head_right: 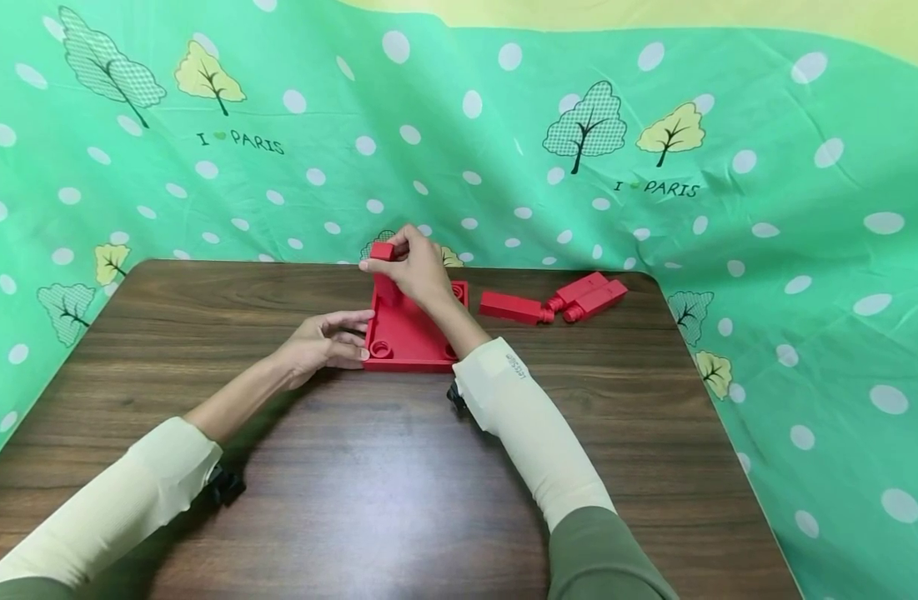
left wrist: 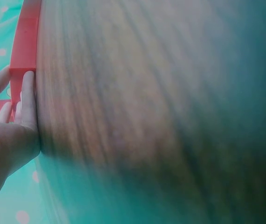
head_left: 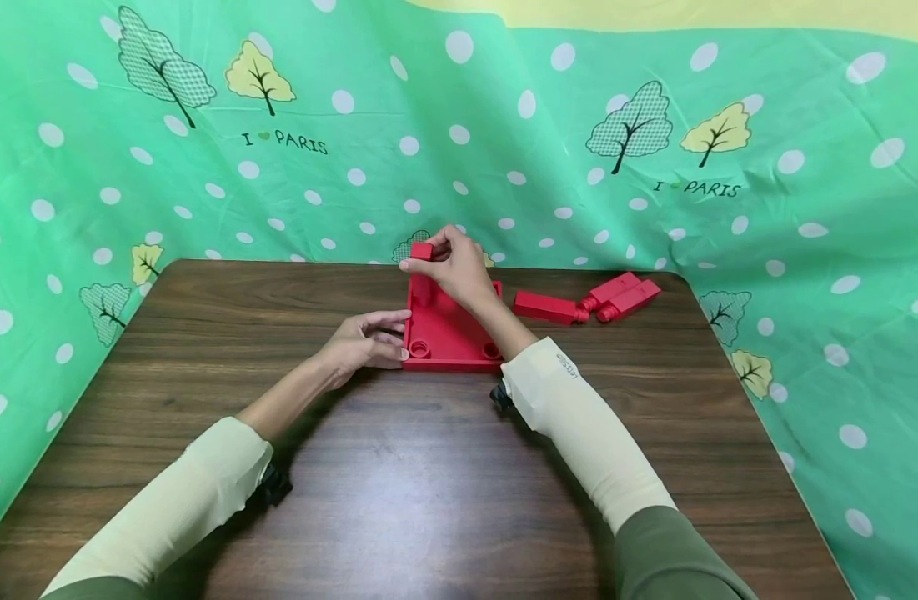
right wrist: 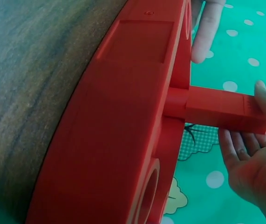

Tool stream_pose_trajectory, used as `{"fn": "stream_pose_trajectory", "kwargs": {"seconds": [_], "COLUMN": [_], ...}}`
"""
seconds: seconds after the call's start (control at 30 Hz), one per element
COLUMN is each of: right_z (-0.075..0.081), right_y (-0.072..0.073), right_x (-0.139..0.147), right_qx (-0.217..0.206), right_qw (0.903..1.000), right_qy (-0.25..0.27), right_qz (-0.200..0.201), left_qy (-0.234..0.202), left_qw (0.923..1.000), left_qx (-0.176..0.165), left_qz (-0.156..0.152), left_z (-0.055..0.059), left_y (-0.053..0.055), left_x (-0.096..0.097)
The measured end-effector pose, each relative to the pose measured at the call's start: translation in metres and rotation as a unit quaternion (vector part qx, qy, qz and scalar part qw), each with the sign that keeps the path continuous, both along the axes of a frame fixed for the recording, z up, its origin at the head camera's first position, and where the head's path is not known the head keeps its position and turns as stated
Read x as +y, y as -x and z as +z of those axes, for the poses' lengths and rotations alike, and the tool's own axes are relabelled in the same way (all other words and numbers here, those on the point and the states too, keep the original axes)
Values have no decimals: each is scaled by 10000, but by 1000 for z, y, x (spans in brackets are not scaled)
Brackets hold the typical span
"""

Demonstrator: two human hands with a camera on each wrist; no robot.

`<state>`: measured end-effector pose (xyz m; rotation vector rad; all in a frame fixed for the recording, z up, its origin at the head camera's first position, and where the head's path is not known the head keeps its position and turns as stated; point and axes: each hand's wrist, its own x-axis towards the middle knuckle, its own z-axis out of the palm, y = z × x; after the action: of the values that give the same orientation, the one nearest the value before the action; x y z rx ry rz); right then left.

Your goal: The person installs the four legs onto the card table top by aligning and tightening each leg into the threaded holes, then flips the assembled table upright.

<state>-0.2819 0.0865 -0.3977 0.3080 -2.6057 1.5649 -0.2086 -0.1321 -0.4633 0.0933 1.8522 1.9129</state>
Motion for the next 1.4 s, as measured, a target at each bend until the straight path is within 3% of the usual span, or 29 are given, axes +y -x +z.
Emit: {"fn": "stream_pose_trajectory", "kwargs": {"seconds": [0.37,0.87,1.13,1.4], "right_z": [0,-1,3,10], "right_y": [-2,-3,-8,-13], "right_x": [-2,-6,13,38], "right_qx": [-39,-113,-242,-197], "right_qw": [9998,9998,9988,9985], "right_qy": [-46,-58,304,474], "right_qz": [-201,-122,295,184], "left_qy": [-162,-69,-130,-103], "left_qw": [9997,9999,9998,9998], "left_qx": [-164,-152,-133,-107], "left_qz": [-4,0,-46,-138], "left_z": [2,-1,0,2], "left_y": [-1,-2,-2,0], "left_x": [0,-4,-3,-1]}}
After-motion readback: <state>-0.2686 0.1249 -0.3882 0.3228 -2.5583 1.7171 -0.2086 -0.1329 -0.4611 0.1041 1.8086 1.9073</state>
